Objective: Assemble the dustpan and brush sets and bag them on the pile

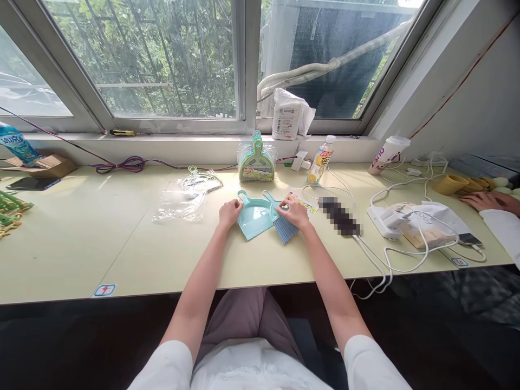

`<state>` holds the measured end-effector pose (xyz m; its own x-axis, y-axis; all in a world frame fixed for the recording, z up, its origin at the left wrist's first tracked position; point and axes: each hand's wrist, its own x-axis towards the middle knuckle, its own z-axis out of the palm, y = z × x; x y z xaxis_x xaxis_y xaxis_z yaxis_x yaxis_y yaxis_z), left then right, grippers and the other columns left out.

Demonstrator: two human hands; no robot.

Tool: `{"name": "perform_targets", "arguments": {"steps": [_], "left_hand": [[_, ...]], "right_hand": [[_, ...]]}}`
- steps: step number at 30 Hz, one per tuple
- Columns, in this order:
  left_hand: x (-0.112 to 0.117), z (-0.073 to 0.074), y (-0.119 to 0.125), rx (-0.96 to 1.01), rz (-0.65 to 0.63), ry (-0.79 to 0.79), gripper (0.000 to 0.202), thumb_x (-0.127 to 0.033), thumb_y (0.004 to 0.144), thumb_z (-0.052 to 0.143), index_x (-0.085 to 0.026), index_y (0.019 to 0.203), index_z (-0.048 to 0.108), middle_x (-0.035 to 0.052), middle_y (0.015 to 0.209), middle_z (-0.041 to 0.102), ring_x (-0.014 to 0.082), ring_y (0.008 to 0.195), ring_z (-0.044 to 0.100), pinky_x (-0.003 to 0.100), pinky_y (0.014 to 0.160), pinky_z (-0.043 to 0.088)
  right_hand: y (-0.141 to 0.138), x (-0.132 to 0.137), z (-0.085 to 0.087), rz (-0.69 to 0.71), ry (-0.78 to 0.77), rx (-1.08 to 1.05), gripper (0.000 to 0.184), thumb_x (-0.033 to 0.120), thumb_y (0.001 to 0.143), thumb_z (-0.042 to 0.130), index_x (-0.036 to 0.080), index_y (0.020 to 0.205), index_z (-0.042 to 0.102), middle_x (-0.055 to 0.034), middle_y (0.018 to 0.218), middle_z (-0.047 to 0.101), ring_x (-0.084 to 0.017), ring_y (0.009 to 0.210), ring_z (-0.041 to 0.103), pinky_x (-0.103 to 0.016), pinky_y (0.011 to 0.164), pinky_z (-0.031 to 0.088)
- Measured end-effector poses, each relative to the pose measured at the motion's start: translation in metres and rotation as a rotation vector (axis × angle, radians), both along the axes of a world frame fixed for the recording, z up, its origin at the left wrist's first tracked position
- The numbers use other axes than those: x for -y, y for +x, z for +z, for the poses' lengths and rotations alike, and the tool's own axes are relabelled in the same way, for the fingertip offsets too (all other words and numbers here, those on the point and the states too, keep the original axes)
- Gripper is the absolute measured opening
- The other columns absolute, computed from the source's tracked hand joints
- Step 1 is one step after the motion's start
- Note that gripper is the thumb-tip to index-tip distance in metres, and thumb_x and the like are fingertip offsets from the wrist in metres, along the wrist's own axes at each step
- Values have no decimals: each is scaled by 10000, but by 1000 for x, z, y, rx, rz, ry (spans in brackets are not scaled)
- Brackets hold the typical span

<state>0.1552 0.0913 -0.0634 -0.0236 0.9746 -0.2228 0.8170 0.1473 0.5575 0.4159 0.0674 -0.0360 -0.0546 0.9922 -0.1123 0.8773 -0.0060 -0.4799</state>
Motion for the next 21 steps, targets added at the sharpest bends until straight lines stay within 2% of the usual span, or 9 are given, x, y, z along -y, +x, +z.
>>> {"name": "perform_targets", "arguments": {"steps": [3, 8, 10, 13, 17, 21], "left_hand": [[7, 4, 17, 73, -80, -2, 252, -374, 832, 472, -200, 652, 503, 34, 723, 637, 182, 698, 560, 271, 630, 340], [21, 13, 40, 362, -440, -60, 241, -376, 842, 455, -192, 699, 516, -4, 641, 624, 147, 641, 555, 252, 645, 375], [24, 16, 43, 390, -522, -62, 208, -309, 836, 438, -185, 700, 535, 0, 645, 619, 143, 645, 551, 248, 646, 385], [23, 18, 41, 316, -541, 59, 126, -190, 771, 468, -179, 769, 593, 14, 738, 625, 142, 686, 550, 250, 667, 403], [19, 16, 34, 88, -545, 379, 285, -143, 730, 553, -192, 1003, 616, 63, 989, 602, 207, 934, 530, 314, 825, 414], [19, 11, 31, -110, -659, 505, 334, -102, 779, 537, -196, 1095, 590, 89, 1115, 562, 243, 1029, 483, 356, 851, 402]], "right_hand": [[-6, 2, -2, 32, 19, 37, 264, 469, 799, 592, 212, 807, 653, -42, 975, 604, -190, 921, 554, -280, 679, 381], [-16, 4, -9, 85, 26, 60, 252, 443, 845, 557, 211, 861, 654, -54, 977, 614, -204, 971, 544, -293, 741, 399], [-17, 4, -10, 115, 24, 37, 234, 423, 857, 552, 214, 894, 652, -52, 996, 618, -205, 999, 535, -298, 782, 404], [-15, 4, -9, 149, 23, -12, 224, 417, 854, 563, 220, 908, 656, -49, 1012, 624, -208, 1023, 523, -309, 822, 403], [-14, 4, -8, 209, -9, -98, 224, 431, 831, 592, 232, 879, 680, -42, 988, 636, -215, 1018, 521, -313, 808, 404], [-17, 4, -11, 242, -9, -157, 219, 438, 816, 612, 251, 888, 701, -33, 987, 642, -214, 999, 522, -316, 803, 403]]}}
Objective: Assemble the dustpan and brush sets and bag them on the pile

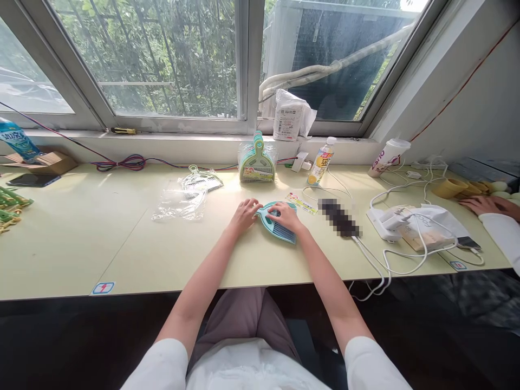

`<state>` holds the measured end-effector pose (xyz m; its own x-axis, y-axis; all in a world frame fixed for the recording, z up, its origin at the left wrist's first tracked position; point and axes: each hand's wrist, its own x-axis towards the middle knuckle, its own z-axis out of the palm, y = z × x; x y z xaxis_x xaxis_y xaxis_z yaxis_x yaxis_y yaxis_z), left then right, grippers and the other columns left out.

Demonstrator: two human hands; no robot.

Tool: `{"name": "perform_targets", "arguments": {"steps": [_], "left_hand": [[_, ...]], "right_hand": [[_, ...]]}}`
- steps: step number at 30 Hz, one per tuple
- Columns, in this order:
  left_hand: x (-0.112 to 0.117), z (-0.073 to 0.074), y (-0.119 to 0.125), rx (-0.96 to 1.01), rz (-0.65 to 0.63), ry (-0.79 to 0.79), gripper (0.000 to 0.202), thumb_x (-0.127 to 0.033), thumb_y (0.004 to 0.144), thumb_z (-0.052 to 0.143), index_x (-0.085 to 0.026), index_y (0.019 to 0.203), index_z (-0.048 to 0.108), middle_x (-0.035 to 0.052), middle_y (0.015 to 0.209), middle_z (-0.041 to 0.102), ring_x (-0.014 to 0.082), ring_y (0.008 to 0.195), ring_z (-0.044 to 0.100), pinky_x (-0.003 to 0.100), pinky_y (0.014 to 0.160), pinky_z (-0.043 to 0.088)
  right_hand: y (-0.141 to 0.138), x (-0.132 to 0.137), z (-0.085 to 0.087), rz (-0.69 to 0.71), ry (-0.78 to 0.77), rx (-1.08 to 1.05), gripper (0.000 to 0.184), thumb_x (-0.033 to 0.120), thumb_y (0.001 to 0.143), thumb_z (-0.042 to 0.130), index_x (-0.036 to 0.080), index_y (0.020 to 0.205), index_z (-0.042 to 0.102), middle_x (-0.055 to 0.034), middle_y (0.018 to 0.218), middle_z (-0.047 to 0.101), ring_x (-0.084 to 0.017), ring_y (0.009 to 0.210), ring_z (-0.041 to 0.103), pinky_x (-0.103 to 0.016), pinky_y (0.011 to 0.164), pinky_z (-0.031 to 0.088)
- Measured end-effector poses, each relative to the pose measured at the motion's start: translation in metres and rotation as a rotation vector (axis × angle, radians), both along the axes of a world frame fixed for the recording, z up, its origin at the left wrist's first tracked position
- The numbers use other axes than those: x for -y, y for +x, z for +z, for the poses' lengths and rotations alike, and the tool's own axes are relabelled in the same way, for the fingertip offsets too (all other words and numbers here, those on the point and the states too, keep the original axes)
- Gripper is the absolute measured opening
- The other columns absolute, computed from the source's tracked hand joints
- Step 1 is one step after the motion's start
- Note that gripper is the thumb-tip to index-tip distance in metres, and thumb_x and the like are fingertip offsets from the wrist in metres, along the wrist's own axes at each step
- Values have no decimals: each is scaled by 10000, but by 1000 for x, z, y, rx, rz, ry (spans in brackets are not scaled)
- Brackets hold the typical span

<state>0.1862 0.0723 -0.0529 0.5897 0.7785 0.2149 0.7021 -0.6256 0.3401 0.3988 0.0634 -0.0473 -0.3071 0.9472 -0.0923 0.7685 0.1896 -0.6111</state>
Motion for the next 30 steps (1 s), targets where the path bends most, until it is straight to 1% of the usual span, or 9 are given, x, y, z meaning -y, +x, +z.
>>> {"name": "perform_targets", "arguments": {"steps": [5, 11, 16, 19, 22, 24, 26, 28, 30], "left_hand": [[2, -5, 0, -57, -150, 67, 265, -76, 873, 422, -181, 1023, 613, 79, 1033, 595, 195, 953, 522, 317, 811, 412], [4, -10, 1, -130, -115, 31, 257, -80, 879, 422, -182, 930, 652, 67, 877, 612, 175, 808, 560, 293, 663, 410], [3, -13, 2, -127, -95, 9, 228, -98, 874, 435, -175, 868, 649, 73, 834, 610, 192, 816, 571, 308, 693, 425], [2, -7, 4, 9, 17, 28, 236, -109, 879, 428, -191, 926, 645, 86, 948, 623, 211, 942, 565, 334, 799, 440], [2, 6, 9, 346, 282, 32, 333, -192, 879, 485, -211, 1206, 543, 117, 1262, 523, 245, 1194, 459, 414, 994, 367], [3, 13, 15, 609, 360, -158, 479, -302, 874, 520, -209, 1333, 419, 137, 1342, 459, 255, 1227, 442, 445, 1020, 350], [6, 17, 22, 805, 253, -549, 508, -392, 869, 518, -193, 1326, 419, 138, 1280, 516, 251, 1144, 518, 425, 961, 411], [8, 16, 28, 896, 117, -933, 489, -426, 834, 556, -172, 1246, 490, 122, 1162, 591, 246, 1039, 577, 383, 870, 466], [9, 13, 32, 943, 121, -1138, 489, -418, 768, 627, -156, 1170, 532, 110, 1075, 620, 245, 969, 597, 341, 776, 490]], "right_hand": [[-1, -1, -4, 6, 8, -38, 230, 454, 807, 620, 255, 866, 717, -33, 975, 650, -207, 963, 533, -324, 813, 410], [-3, -1, -3, 15, 26, -22, 197, 407, 808, 631, 246, 858, 733, -45, 924, 646, -202, 943, 544, -324, 821, 420], [-9, 3, 0, 15, 23, 19, 208, 418, 825, 603, 247, 861, 717, -38, 916, 623, -177, 898, 561, -293, 762, 413], [-13, 3, 2, -86, 18, -1, 238, 464, 807, 605, 248, 850, 694, -20, 914, 622, -164, 855, 577, -272, 706, 403], [-15, 1, 3, -297, 80, -63, 327, 530, 809, 564, 222, 859, 663, -25, 935, 625, -156, 784, 579, -272, 678, 403], [-16, 1, 4, -443, 164, -94, 377, 557, 823, 525, 203, 874, 644, -42, 949, 622, -165, 787, 576, -283, 707, 413], [-16, 1, 5, -530, 221, -110, 394, 562, 834, 501, 193, 881, 632, -58, 954, 619, -180, 823, 574, -296, 749, 422], [-16, 1, 5, -532, 230, -123, 377, 544, 843, 495, 192, 874, 627, -70, 946, 617, -184, 823, 570, -303, 782, 429], [-13, 0, 5, -494, 218, -156, 352, 507, 867, 468, 191, 882, 623, -80, 944, 612, -179, 786, 563, -310, 803, 438]]}}
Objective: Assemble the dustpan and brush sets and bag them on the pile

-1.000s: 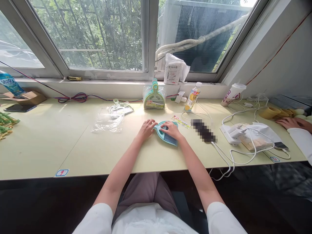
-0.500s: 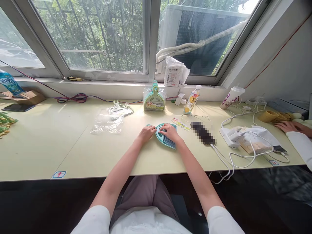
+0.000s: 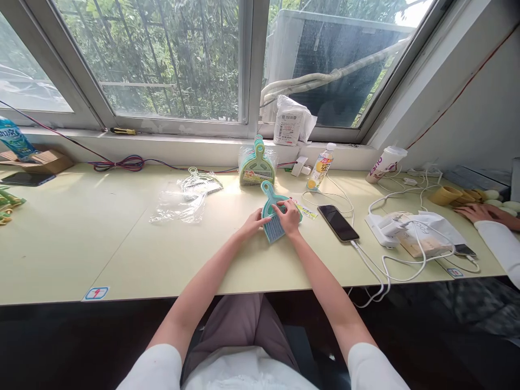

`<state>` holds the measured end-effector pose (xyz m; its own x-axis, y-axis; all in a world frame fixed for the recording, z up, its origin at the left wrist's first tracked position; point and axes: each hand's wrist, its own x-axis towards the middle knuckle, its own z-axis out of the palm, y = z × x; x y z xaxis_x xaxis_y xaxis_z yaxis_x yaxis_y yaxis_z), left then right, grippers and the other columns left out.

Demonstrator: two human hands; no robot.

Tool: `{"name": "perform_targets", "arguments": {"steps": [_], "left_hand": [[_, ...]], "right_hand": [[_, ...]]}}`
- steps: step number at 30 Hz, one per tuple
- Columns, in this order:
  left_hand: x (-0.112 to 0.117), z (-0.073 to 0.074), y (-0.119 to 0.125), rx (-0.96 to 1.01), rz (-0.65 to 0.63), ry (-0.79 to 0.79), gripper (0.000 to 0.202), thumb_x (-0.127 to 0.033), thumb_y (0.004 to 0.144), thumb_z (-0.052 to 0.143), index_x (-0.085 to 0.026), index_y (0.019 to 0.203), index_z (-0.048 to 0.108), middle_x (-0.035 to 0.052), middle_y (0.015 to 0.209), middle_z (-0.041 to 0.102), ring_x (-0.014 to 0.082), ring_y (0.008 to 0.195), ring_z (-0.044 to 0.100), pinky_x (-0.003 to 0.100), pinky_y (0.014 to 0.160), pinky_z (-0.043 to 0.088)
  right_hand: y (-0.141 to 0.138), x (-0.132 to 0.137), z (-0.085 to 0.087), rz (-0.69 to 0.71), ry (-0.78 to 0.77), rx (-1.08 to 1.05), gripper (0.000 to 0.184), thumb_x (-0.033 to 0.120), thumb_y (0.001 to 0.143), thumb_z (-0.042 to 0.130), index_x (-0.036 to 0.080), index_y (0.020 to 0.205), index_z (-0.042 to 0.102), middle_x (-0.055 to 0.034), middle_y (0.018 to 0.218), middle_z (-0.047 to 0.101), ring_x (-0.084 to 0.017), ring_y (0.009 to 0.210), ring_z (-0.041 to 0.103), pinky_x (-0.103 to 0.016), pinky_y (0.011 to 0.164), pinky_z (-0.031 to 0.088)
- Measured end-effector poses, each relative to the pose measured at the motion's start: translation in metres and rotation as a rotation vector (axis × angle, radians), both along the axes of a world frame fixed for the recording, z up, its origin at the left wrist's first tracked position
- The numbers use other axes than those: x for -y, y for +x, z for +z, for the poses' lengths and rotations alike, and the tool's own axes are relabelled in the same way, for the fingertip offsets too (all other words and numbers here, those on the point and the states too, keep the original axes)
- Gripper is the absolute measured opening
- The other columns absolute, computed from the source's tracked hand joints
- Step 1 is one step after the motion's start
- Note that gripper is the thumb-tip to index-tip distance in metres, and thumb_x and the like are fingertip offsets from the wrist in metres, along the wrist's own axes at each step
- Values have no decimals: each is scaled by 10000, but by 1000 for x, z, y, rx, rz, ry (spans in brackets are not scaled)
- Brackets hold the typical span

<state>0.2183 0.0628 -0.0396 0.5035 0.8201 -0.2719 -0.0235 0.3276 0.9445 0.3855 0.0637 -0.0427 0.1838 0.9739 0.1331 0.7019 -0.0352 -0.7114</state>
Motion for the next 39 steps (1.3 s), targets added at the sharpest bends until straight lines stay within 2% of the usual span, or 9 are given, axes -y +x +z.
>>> {"name": "perform_targets", "arguments": {"steps": [2, 5, 8, 12, 16, 21, 23, 31, 39], "left_hand": [[-2, -4, -1, -14, 81, -107, 461, -383, 729, 646, -162, 1120, 545, 91, 1024, 623, 235, 922, 600, 306, 703, 490], [-10, -9, -11, -75, 254, -198, 384, -335, 710, 610, -177, 1054, 550, 75, 1009, 607, 224, 908, 593, 290, 666, 489], [-21, -15, -25, -99, 422, -246, 361, -316, 704, 586, -201, 1039, 519, 62, 992, 586, 206, 855, 593, 293, 639, 496], [-31, -20, -39, -121, 573, -280, 321, -315, 734, 560, -224, 1035, 496, 36, 912, 565, 167, 743, 576, 279, 616, 486], [-35, -28, -48, -130, 653, -258, 316, -308, 769, 538, -219, 1072, 513, 39, 935, 578, 170, 793, 575, 277, 660, 485], [-37, -35, -48, -97, 671, -233, 318, -279, 754, 529, -226, 1068, 544, 30, 956, 601, 174, 855, 588, 265, 695, 490], [-36, -34, -46, -86, 665, -235, 320, -275, 744, 538, -220, 1059, 543, 31, 963, 603, 170, 856, 590, 259, 695, 488], [-33, -29, -42, -96, 607, -262, 366, -334, 719, 597, -215, 1054, 513, 46, 972, 596, 170, 801, 598, 269, 630, 493], [-33, -24, -42, -90, 587, -290, 390, -320, 715, 625, -200, 1068, 511, 78, 1077, 607, 196, 880, 620, 272, 641, 512]], "right_hand": [[7, -3, -3, -23, 23, -41, 349, 451, 905, 394, 181, 940, 613, -101, 989, 598, -187, 811, 562, -328, 832, 444], [27, -10, -15, -174, 48, -15, 368, 341, 918, 313, 159, 1106, 572, -154, 1183, 533, -240, 1103, 493, -401, 966, 388], [44, -14, -32, -248, -120, 100, 429, 309, 855, 432, 139, 1242, 508, -193, 1384, 402, -307, 1318, 298, -521, 1066, 245], [45, -12, -44, -25, -371, 160, 350, 325, 836, 496, 178, 1145, 571, -148, 1396, 432, -303, 1331, 315, -601, 1087, 83], [34, -9, -41, 158, -324, 147, 242, 325, 867, 455, 187, 924, 645, -98, 1218, 589, -224, 1144, 518, -518, 1102, 154], [31, -8, -43, 84, -356, 251, 463, 359, 850, 525, 156, 1266, 518, -173, 1421, 406, -288, 1349, 329, -576, 1094, 115], [33, -9, -46, 111, -394, 220, 442, 326, 852, 524, 154, 1259, 530, -171, 1442, 383, -298, 1376, 289, -580, 1090, 142], [36, -10, -49, 71, -292, -31, 383, 93, 778, 477, 190, 1102, 657, -81, 1181, 643, -216, 1163, 564, -397, 1022, 406], [22, -12, -27, -63, -55, -455, 386, 239, 807, 533, 120, 1164, 623, -104, 1162, 650, -206, 1085, 618, -374, 992, 471]]}}
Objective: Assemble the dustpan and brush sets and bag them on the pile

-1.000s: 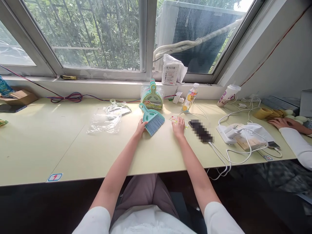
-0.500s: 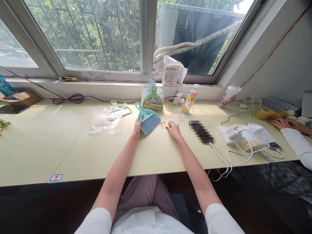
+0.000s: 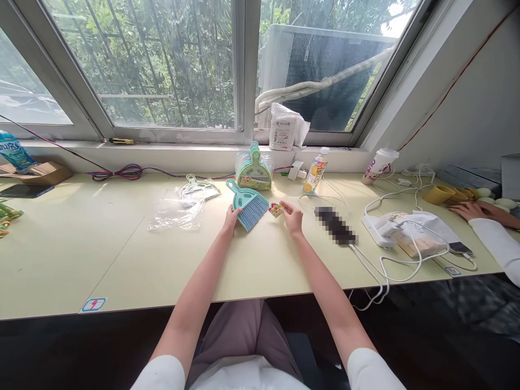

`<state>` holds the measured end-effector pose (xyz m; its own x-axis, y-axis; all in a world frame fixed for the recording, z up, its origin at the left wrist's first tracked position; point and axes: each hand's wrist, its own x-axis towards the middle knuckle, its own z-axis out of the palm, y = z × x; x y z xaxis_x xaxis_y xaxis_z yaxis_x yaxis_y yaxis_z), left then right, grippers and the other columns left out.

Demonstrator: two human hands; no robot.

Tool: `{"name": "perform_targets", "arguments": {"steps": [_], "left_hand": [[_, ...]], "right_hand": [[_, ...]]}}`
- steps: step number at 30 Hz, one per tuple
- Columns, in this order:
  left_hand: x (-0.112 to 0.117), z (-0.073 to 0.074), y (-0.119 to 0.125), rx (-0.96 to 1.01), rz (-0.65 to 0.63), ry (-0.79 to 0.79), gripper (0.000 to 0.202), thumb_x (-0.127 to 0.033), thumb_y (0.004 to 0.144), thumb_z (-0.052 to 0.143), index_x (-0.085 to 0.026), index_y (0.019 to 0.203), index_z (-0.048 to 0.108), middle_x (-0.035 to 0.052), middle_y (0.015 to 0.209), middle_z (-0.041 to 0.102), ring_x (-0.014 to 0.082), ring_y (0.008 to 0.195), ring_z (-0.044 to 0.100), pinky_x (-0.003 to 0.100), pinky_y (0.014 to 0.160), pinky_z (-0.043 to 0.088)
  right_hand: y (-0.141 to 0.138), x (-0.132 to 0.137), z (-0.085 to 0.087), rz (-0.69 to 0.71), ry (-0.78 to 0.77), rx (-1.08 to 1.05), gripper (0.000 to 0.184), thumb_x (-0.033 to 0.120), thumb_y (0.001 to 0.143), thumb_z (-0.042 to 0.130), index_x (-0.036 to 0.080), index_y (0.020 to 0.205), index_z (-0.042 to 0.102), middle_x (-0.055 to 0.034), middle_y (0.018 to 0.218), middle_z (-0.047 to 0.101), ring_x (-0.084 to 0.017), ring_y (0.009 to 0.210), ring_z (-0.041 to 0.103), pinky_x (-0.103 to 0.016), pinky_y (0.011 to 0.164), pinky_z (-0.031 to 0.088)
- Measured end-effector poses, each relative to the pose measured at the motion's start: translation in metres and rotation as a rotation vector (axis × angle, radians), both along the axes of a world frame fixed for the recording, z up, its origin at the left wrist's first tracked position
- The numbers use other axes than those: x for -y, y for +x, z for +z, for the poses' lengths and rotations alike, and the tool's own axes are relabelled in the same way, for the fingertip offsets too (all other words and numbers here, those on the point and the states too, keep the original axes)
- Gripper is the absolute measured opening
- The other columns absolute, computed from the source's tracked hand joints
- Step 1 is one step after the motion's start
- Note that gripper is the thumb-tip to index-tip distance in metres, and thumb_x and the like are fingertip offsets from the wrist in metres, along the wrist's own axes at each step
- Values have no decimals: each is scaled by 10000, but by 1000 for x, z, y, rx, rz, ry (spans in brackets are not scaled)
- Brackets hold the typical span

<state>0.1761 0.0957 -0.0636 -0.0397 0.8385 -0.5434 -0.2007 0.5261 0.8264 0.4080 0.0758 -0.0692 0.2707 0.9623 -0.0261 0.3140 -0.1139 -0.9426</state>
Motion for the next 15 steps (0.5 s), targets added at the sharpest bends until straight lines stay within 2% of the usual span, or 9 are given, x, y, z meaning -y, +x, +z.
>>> {"name": "perform_targets", "arguments": {"steps": [3, 6, 8, 10, 13, 15], "left_hand": [[3, 3, 4, 23, -35, -13, 431, -329, 705, 655, -201, 1092, 515, 83, 1086, 620, 199, 879, 633, 284, 668, 521], [10, 6, 12, 109, -121, -11, 489, -366, 696, 690, -210, 1128, 522, 85, 1120, 623, 203, 898, 641, 300, 698, 530], [14, 8, 16, 184, -187, 2, 502, -385, 696, 708, -209, 1134, 536, 87, 1140, 624, 205, 925, 641, 299, 725, 530], [17, 10, 18, 246, -229, 20, 494, -389, 706, 711, -200, 1134, 551, 90, 1149, 624, 203, 936, 641, 293, 741, 529], [18, 11, 16, 282, -207, 26, 480, -368, 717, 712, -181, 1131, 558, 95, 1130, 630, 189, 902, 646, 280, 727, 530], [16, 8, 12, 293, -173, 13, 487, -343, 712, 720, -169, 1136, 555, 100, 1110, 636, 186, 884, 649, 279, 719, 534]], "right_hand": [[-13, 5, 19, -75, 133, -88, 468, 346, 852, 506, 123, 1261, 552, -112, 1239, 604, -219, 1153, 577, -398, 1001, 467], [-26, 14, 32, -48, 173, 25, 478, 406, 903, 428, 152, 1295, 530, -97, 1287, 571, -216, 1191, 546, -389, 1002, 464], [-35, 19, 34, 88, 152, 150, 459, 423, 920, 400, 198, 1296, 538, -67, 1317, 551, -213, 1228, 514, -380, 1020, 444], [-42, 22, 31, 293, 126, 264, 477, 429, 923, 404, 220, 1343, 493, -49, 1376, 495, -214, 1309, 427, -384, 1077, 378], [-49, 23, 20, 589, 71, 435, 595, 443, 930, 395, 204, 1465, 289, -59, 1493, 318, -230, 1422, 199, -481, 1162, 154], [-51, 22, 14, 697, 14, 563, 624, 459, 943, 353, 221, 1494, 183, -61, 1532, 204, -246, 1443, 87, -573, 1136, 5]]}}
